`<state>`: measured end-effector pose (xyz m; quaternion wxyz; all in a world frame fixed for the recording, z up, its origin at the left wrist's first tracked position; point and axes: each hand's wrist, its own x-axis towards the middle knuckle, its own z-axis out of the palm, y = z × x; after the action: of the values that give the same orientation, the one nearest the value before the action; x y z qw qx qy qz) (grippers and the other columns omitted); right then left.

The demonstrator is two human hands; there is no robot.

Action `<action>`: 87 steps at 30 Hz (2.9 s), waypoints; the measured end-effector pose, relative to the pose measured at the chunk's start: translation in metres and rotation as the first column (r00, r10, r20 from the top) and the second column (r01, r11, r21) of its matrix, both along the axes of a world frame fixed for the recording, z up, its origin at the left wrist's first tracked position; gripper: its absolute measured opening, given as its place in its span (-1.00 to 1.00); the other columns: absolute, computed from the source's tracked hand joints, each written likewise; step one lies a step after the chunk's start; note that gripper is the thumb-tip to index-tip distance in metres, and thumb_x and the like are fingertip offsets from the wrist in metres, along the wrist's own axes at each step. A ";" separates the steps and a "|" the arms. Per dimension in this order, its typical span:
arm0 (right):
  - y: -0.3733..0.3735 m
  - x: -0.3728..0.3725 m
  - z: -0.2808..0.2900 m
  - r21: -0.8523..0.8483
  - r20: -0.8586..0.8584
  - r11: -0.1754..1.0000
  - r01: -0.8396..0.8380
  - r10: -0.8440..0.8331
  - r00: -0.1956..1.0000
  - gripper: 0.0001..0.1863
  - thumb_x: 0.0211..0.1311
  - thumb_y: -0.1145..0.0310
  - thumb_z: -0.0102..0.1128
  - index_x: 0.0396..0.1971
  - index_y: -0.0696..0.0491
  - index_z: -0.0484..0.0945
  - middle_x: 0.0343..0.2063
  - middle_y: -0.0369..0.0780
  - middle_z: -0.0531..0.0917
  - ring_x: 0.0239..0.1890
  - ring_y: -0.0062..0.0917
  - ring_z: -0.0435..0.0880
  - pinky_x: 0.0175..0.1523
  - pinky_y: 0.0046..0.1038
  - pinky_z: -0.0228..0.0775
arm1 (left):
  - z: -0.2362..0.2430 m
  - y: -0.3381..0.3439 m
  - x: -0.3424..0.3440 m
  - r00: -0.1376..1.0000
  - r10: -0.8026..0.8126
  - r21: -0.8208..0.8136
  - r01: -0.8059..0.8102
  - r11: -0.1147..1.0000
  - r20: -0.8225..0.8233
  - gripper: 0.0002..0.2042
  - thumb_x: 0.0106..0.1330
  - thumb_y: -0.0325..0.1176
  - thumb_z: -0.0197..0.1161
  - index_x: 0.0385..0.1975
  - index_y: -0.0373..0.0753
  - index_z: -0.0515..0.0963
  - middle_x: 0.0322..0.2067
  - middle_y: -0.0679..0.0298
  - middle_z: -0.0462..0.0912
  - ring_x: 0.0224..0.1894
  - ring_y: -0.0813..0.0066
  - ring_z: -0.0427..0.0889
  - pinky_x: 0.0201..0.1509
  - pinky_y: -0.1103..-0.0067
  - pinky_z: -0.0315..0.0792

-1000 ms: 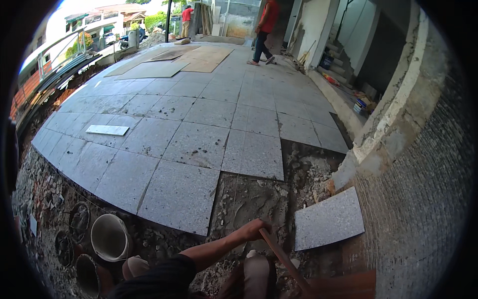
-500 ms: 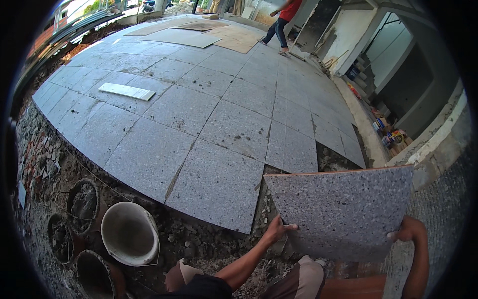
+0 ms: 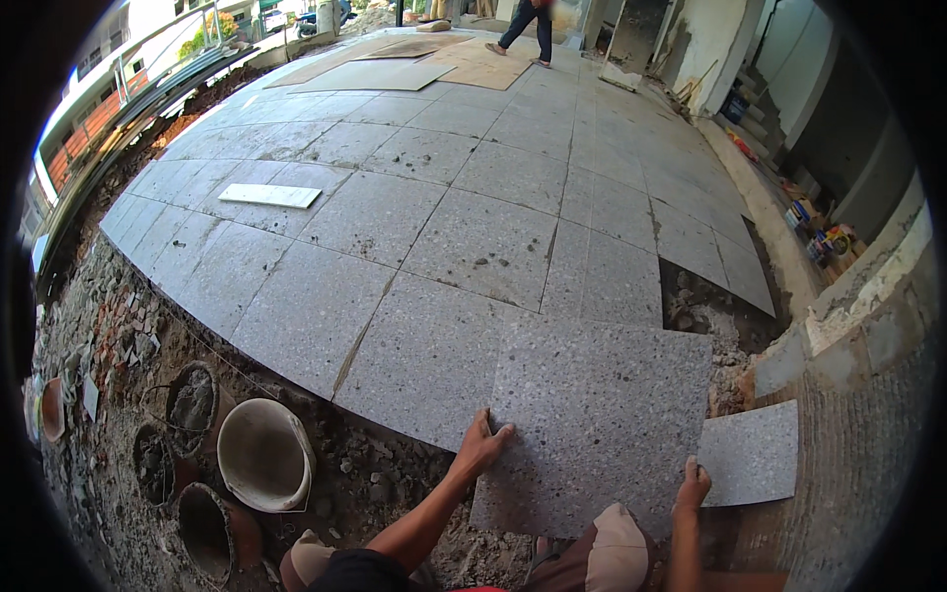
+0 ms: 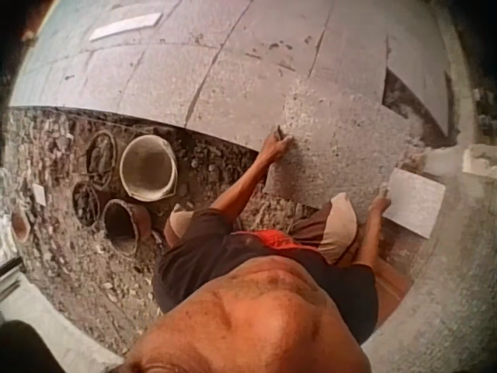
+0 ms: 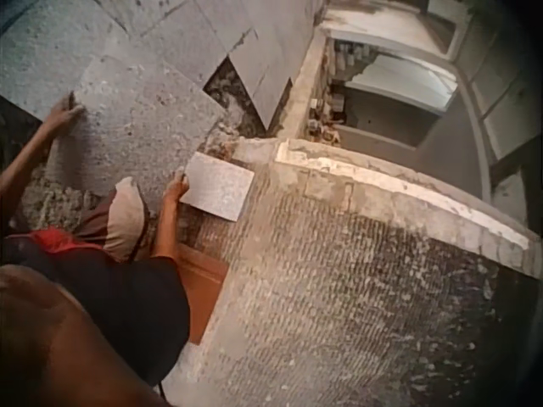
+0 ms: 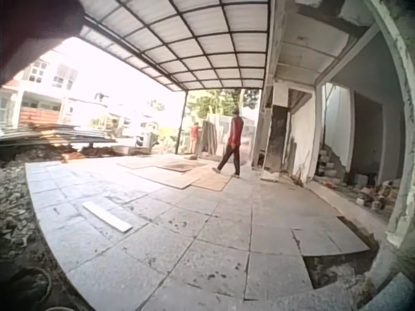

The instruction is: Applying mortar and laying tiles on a floor at a construction site.

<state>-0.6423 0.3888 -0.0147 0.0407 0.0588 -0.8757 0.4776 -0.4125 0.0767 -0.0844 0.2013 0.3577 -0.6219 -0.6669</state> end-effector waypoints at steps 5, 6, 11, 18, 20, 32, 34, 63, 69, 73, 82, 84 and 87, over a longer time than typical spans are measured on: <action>0.046 -0.020 -0.076 0.094 0.120 0.994 0.046 -0.058 0.991 -0.55 0.09 0.14 0.03 -0.56 0.33 0.48 -0.67 -0.26 0.45 -0.56 -0.58 0.28 -0.41 -0.46 0.16 | -0.019 0.031 -0.013 0.972 -0.036 -0.075 0.055 0.996 0.233 -0.39 0.08 -0.18 0.10 0.03 -0.49 0.11 -0.05 -0.23 0.30 0.06 0.00 0.28 0.09 0.43 0.17; 0.055 -0.023 -0.084 0.113 0.156 0.993 0.042 -0.059 0.986 -0.55 0.09 0.14 0.03 -0.56 0.33 0.48 -0.67 -0.26 0.45 -0.56 -0.58 0.28 -0.41 -0.46 0.16 | -0.024 0.038 -0.018 0.977 -0.035 -0.106 0.058 0.993 0.212 -0.40 0.08 -0.18 0.10 0.02 -0.48 0.12 -0.06 -0.22 0.31 0.05 0.00 0.29 0.08 0.43 0.18; 0.089 -0.040 -0.094 0.175 0.215 0.975 0.134 -0.171 0.962 -0.51 0.10 0.10 0.01 -0.44 0.35 0.47 -0.50 -0.10 0.54 -0.43 -0.47 0.41 -0.25 -0.45 0.23 | -0.036 0.052 -0.068 0.906 -0.185 -0.115 0.244 0.963 0.380 -0.43 0.08 -0.19 0.10 0.00 -0.44 0.15 -0.09 -0.21 0.34 0.02 -0.02 0.31 0.05 0.41 0.21; 0.115 -0.059 -0.105 0.218 0.312 0.970 0.105 -0.171 0.935 -0.55 0.12 0.12 0.00 -0.42 0.31 0.48 -0.51 -0.20 0.52 -0.42 -0.54 0.38 -0.22 -0.49 0.23 | -0.038 0.058 -0.116 0.789 -0.242 -0.114 0.365 0.924 0.564 -0.50 0.00 -0.17 0.16 -0.10 -0.37 0.29 -0.20 -0.15 0.27 -0.12 -0.08 0.32 -0.01 0.32 0.23; 0.119 -0.061 -0.108 0.240 0.302 0.964 0.117 -0.189 0.934 -0.56 0.13 0.12 0.00 -0.42 0.30 0.48 -0.53 -0.22 0.51 -0.43 -0.56 0.37 -0.23 -0.50 0.23 | -0.055 0.054 -0.122 0.730 -0.234 -0.168 0.433 0.886 0.642 -0.49 -0.02 -0.12 0.17 -0.10 -0.29 0.32 -0.14 -0.15 0.21 -0.08 -0.08 0.28 0.00 0.29 0.22; 0.108 -0.080 -0.094 0.432 0.275 0.896 0.104 -0.241 0.931 -0.58 0.11 0.11 0.00 -0.57 0.25 0.45 -0.64 -0.23 0.46 -0.53 -0.60 0.33 -0.39 -0.47 0.20 | -0.063 0.051 -0.139 0.737 -0.321 -0.014 0.408 0.913 0.595 -0.55 -0.01 -0.13 0.18 -0.16 -0.28 0.38 -0.16 -0.10 0.38 -0.06 -0.01 0.35 -0.01 0.33 0.25; 0.100 -0.083 -0.089 0.483 0.239 0.869 0.102 -0.244 0.940 -0.58 0.10 0.11 0.00 -0.60 0.24 0.44 -0.65 -0.21 0.45 -0.55 -0.60 0.32 -0.40 -0.47 0.20 | -0.061 0.051 -0.141 0.756 -0.342 0.054 0.378 0.924 0.557 -0.56 0.00 -0.16 0.17 -0.16 -0.30 0.38 -0.20 -0.10 0.43 -0.09 0.03 0.40 -0.03 0.35 0.27; -0.015 -0.159 -0.149 0.269 0.302 0.959 -0.089 0.004 0.953 -0.65 0.11 0.22 -0.02 -0.45 0.29 0.45 -0.55 -0.15 0.49 -0.46 -0.48 0.41 -0.31 -0.46 0.25 | -0.062 -0.037 -0.149 0.912 0.078 -0.159 -0.013 0.987 0.404 -0.53 0.08 -0.19 0.09 -0.04 -0.28 0.22 -0.37 -0.07 0.50 -0.27 0.14 0.51 -0.20 0.42 0.34; -0.028 -0.117 -0.147 0.198 0.297 0.980 -0.032 -0.028 0.954 -0.65 0.10 0.23 -0.02 -0.45 0.29 0.47 -0.55 -0.12 0.53 -0.46 -0.47 0.45 -0.30 -0.45 0.27 | -0.056 -0.047 -0.147 0.861 0.039 -0.354 0.167 0.920 0.507 -0.64 0.06 -0.16 0.08 -0.36 -0.40 0.48 -0.49 0.03 0.55 -0.40 0.20 0.54 -0.26 0.44 0.36; -0.025 -0.115 -0.161 0.198 0.297 0.980 -0.009 -0.051 0.954 -0.67 0.11 0.26 -0.02 -0.47 0.29 0.47 -0.57 -0.16 0.52 -0.49 -0.54 0.43 -0.31 -0.50 0.25 | -0.060 -0.056 -0.140 0.809 0.000 -0.383 0.278 0.881 0.588 -0.66 0.05 -0.17 0.08 -0.36 -0.36 0.49 -0.55 0.02 0.53 -0.44 0.23 0.54 -0.32 0.43 0.35; -0.021 -0.115 -0.151 0.195 0.309 0.981 0.011 -0.072 0.948 -0.67 0.10 0.26 -0.01 -0.29 0.25 0.46 -0.36 -0.07 0.55 -0.27 -0.38 0.51 -0.15 -0.45 0.29 | -0.056 -0.053 -0.157 0.792 -0.095 -0.359 0.375 0.855 0.603 -0.67 0.04 -0.17 0.09 -0.48 -0.39 0.49 -0.59 -0.03 0.51 -0.46 0.15 0.53 -0.34 0.38 0.33; -0.033 -0.107 -0.134 0.185 0.299 0.982 0.033 -0.089 0.950 -0.64 0.09 0.26 -0.01 -0.17 0.20 0.42 -0.23 -0.02 0.52 -0.14 -0.29 0.49 -0.05 -0.42 0.28 | -0.061 -0.054 -0.154 0.751 -0.027 -0.414 0.393 0.821 0.660 -0.67 0.04 -0.18 0.08 -0.51 -0.41 0.48 -0.57 -0.06 0.51 -0.45 0.14 0.53 -0.32 0.38 0.33; -0.037 -0.107 -0.129 0.233 0.293 0.972 -0.006 -0.065 0.954 -0.63 0.10 0.26 -0.02 -0.11 0.13 0.41 -0.17 -0.04 0.49 -0.09 -0.26 0.46 0.00 -0.40 0.25 | -0.061 -0.057 -0.151 0.757 -0.069 -0.370 0.394 0.841 0.649 -0.67 0.04 -0.18 0.08 -0.53 -0.43 0.48 -0.56 -0.08 0.51 -0.45 0.11 0.53 -0.32 0.37 0.33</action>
<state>-0.7488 0.3517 -0.1433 -0.0921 -0.0228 -0.9222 0.3750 -0.5637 0.0198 -0.1452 -0.0155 0.4087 -0.8401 -0.3563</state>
